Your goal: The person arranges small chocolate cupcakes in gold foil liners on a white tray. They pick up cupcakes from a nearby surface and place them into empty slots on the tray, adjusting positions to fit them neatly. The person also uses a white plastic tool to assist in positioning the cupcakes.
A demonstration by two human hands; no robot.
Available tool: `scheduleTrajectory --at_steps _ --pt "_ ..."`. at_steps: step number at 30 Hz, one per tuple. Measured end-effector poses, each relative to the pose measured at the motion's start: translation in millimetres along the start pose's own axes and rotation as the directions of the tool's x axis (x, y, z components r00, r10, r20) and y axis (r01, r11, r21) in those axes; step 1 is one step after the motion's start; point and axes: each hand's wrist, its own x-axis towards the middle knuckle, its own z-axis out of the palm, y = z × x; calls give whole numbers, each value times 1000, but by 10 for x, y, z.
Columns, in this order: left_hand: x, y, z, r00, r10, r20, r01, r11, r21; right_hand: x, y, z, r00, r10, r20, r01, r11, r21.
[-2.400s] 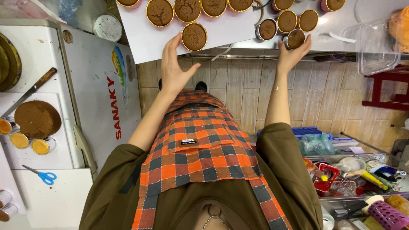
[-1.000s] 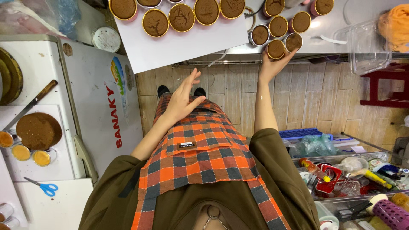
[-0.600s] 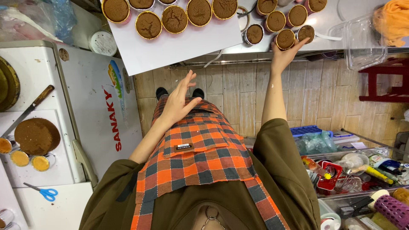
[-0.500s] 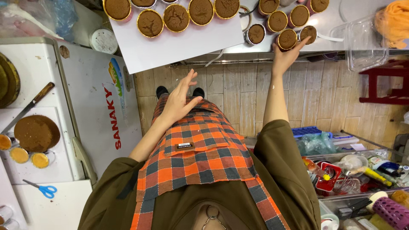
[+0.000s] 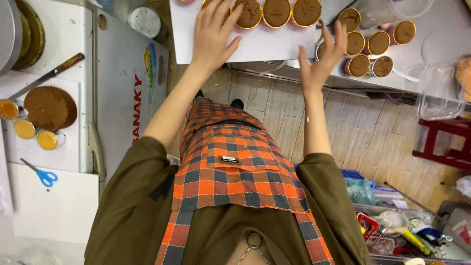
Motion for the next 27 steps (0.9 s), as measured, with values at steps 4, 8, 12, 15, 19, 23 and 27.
scheduleTrajectory --at_steps 4,8,12,15,19,23,27 --pt "217 -100 192 993 95 76 -100 993 67 547 -226 174 980 -148 135 155 987 -38" --pt "99 -109 212 987 160 7 -159 980 119 639 -415 269 947 -209 244 245 961 -129" --pt "-13 -43 139 985 162 61 -166 984 71 629 -514 219 944 -224 244 265 952 -152" --pt "-1 -30 12 983 170 66 -174 983 58 721 -533 171 912 -328 247 370 916 -152" --pt "126 -26 -48 990 141 -7 -139 985 98 828 -549 181 877 -420 233 461 872 -166" --pt "163 40 56 996 86 26 -88 994 70 812 -606 308 887 -379 263 428 889 -161" --pt "140 12 134 996 81 -40 -77 994 79 759 -600 382 907 -328 265 376 913 -156"
